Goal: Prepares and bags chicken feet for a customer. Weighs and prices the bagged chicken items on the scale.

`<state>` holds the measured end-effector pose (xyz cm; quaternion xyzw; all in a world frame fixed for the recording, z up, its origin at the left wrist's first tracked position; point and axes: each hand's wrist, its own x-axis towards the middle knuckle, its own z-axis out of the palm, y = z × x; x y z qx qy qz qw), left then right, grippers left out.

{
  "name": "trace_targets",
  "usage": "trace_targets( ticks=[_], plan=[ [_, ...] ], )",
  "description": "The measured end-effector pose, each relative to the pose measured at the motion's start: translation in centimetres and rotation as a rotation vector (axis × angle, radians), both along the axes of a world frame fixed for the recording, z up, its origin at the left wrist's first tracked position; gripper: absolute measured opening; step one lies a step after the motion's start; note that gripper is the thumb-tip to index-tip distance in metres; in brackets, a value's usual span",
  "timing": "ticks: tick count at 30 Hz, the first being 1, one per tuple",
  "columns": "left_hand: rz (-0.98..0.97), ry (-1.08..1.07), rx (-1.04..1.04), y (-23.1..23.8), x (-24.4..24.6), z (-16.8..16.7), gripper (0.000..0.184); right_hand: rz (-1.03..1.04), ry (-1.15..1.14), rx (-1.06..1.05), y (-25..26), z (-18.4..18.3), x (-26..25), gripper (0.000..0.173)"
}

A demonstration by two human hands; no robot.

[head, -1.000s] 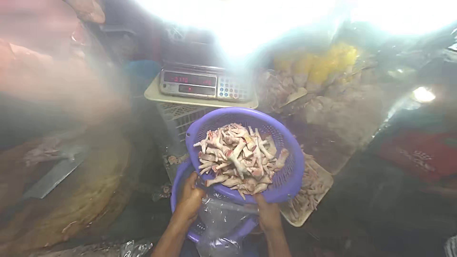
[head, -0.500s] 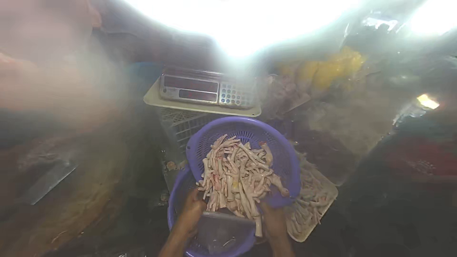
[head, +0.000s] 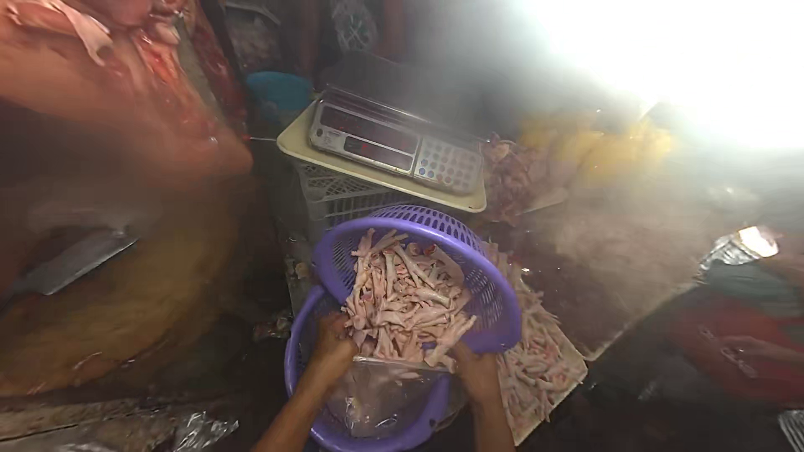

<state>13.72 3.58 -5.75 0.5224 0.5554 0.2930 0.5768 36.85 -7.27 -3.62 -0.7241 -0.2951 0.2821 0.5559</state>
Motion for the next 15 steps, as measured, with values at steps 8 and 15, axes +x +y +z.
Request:
trace_targets(
  ticks=[8,15],
  plan=[
    [0.013,-0.040,0.197,1.8,0.4,2.2,0.046,-0.126,0.028,0.075,1.8,0.3,-0.1,0.024],
    [0.072,-0.158,0.081,2.8,2.4,5.7,0.044,-0.202,0.102,0.176,2.3,2.5,-0.2,0.025]
  ],
)
